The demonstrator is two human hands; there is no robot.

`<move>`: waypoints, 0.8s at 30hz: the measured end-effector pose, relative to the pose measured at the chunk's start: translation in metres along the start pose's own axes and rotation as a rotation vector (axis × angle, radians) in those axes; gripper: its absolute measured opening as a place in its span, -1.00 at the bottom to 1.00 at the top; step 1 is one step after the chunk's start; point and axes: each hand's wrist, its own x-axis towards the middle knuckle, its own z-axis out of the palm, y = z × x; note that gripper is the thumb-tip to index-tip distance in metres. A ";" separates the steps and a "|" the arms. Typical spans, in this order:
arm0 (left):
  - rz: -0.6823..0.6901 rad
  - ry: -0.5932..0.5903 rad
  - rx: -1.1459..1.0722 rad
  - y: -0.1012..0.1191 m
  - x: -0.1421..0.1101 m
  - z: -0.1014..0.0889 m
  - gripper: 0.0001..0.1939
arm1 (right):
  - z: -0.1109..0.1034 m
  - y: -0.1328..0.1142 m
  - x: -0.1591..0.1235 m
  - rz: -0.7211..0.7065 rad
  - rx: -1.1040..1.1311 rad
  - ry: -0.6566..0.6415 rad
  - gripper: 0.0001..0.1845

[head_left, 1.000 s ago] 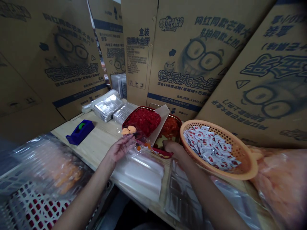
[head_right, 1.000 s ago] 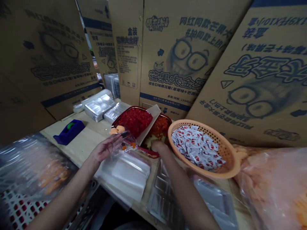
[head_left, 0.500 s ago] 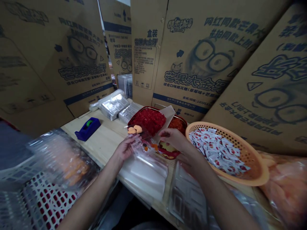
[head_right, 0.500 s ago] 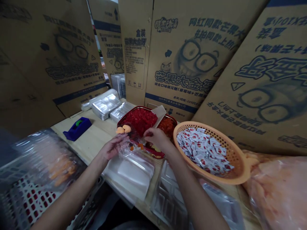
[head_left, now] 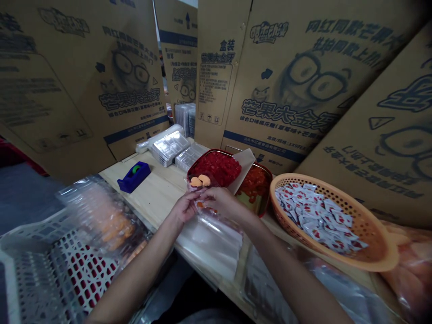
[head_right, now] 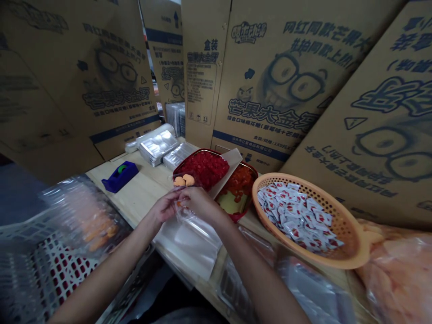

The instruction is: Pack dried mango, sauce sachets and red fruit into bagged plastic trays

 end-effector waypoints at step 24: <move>-0.083 -0.119 0.065 0.000 -0.013 0.001 -0.63 | -0.055 0.055 -0.047 0.171 -0.324 0.533 -0.81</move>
